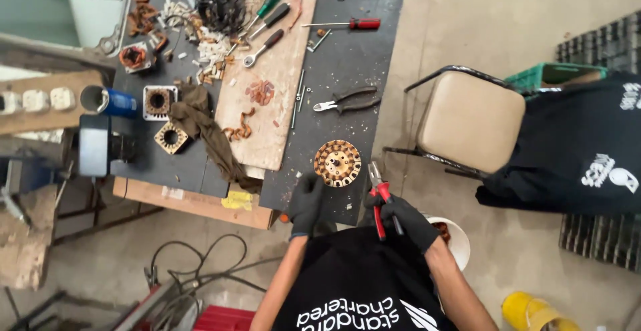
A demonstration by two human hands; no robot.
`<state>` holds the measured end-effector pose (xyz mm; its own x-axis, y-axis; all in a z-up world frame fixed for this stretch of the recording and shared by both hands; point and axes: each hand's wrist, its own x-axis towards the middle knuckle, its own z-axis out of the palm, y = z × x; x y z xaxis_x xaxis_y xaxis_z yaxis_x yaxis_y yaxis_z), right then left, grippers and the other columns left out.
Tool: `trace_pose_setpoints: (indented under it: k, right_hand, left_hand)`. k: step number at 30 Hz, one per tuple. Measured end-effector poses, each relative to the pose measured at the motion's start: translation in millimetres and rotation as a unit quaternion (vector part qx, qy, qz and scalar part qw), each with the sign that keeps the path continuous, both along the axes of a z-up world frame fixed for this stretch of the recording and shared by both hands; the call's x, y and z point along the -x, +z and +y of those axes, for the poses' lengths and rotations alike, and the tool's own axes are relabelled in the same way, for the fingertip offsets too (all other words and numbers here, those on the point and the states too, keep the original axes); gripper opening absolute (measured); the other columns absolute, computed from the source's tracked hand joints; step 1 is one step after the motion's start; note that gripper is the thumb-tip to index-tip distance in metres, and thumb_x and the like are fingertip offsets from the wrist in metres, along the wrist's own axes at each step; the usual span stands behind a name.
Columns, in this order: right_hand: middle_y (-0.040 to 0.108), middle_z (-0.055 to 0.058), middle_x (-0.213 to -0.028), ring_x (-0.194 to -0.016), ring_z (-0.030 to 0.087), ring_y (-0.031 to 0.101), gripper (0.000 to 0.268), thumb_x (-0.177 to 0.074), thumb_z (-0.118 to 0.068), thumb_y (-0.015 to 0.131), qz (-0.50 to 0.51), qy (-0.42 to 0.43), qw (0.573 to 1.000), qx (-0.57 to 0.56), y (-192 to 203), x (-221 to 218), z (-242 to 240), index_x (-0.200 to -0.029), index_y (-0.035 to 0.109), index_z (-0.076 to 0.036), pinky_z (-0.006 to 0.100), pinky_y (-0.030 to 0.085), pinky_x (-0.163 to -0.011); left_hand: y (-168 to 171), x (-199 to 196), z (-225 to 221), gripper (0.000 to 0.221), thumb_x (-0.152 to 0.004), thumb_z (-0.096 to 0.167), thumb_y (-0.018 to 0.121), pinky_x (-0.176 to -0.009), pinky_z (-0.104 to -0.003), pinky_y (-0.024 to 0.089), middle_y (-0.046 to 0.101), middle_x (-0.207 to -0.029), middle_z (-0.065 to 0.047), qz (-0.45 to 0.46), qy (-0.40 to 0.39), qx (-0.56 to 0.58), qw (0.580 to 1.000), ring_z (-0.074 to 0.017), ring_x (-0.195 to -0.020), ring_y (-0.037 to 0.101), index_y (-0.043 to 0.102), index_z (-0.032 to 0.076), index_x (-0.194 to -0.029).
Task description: Repairing a motor stator by manipulating copper windings with pliers and a pick
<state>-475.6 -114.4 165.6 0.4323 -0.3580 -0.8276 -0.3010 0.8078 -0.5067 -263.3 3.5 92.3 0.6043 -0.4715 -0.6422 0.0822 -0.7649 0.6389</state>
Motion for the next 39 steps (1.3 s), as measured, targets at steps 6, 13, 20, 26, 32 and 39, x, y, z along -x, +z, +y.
trace_pose_setpoints:
  k: [6, 13, 20, 26, 32, 39]
  right_hand:
    - [0.049, 0.012, -0.07, -0.062, 0.02, 0.05, 0.035, -0.07, -0.006, 0.063, 0.004, 0.111, 0.994, 0.02, 15.0, 3.5, -56.2, -0.105, 0.067, -0.001, 0.031, 0.044, -0.057]
    - [0.052, 0.012, -0.069, -0.063, 0.021, 0.048, 0.03, -0.072, -0.009, 0.065, 0.021, 0.227, 0.973, 0.04, -67.3, 40.6, -134.5, -0.101, 0.069, -0.003, 0.032, 0.044, -0.053]
    - [0.06, 0.017, -0.077, -0.063, 0.028, 0.06, 0.036, -0.071, -0.017, 0.064, 0.096, 0.438, 0.885, 0.125, -20.6, -17.6, -173.2, -0.105, 0.07, -0.007, 0.038, 0.047, -0.059]
    - [0.062, 0.016, -0.078, -0.069, 0.028, 0.062, 0.036, -0.068, -0.014, 0.069, 0.053, 0.429, 0.891, 0.141, -51.3, -28.2, -162.1, -0.102, 0.071, -0.002, 0.036, 0.047, -0.062]
    - [0.071, 0.018, -0.09, -0.094, 0.029, 0.065, 0.038, -0.068, -0.012, 0.071, 0.023, 0.413, 0.902, 0.127, -50.6, -32.5, -145.4, -0.104, 0.074, -0.002, 0.033, 0.047, -0.087]
    - [0.068, 0.02, -0.095, -0.089, 0.032, 0.064, 0.041, -0.067, -0.005, 0.069, -0.017, 0.344, 0.937, 0.061, -92.4, -17.3, -136.0, -0.108, 0.072, 0.002, 0.036, 0.051, -0.08]
  left_hand:
    - [-28.1, 21.8, -20.0, 0.068, -0.085, 0.074, 0.064, -0.109, -0.047, 0.046, 0.074, -0.123, -0.009, 0.009, 0.072, -0.111, 0.991, -0.0313, -0.123, 0.065, 0.067, 0.018, -0.125]
    - [-53.7, 44.6, -24.0, 0.047, -0.091, 0.063, 0.06, -0.101, -0.045, 0.052, 0.077, -0.11, -0.005, 0.002, 0.16, -0.154, 0.975, -0.0286, -0.117, 0.068, 0.071, 0.023, -0.113]
    - [19.8, 71.7, -60.9, 0.033, -0.096, 0.04, 0.052, -0.093, -0.055, 0.056, 0.074, -0.104, -0.014, -0.177, 0.176, -0.146, 0.957, -0.0411, -0.105, 0.069, 0.068, 0.022, -0.118]
    - [5.1, 94.9, -73.0, 0.015, -0.087, 0.03, 0.069, -0.072, -0.039, 0.059, 0.069, -0.091, -0.003, -0.498, 0.017, 0.052, 0.865, -0.0286, -0.086, 0.071, 0.073, 0.026, -0.101]
    - [-61.4, 84.6, -82.6, 0.029, -0.089, 0.045, 0.069, -0.077, -0.039, 0.056, 0.07, -0.096, -0.005, -0.515, -0.086, 0.056, 0.851, -0.0265, -0.094, 0.07, 0.073, 0.025, -0.109]
    - [-148.7, 90.2, -91.9, 0.027, -0.092, 0.044, 0.064, -0.067, -0.045, 0.053, 0.067, -0.088, -0.009, -0.488, -0.067, 0.031, 0.87, -0.0315, -0.084, 0.07, 0.071, 0.02, -0.101]
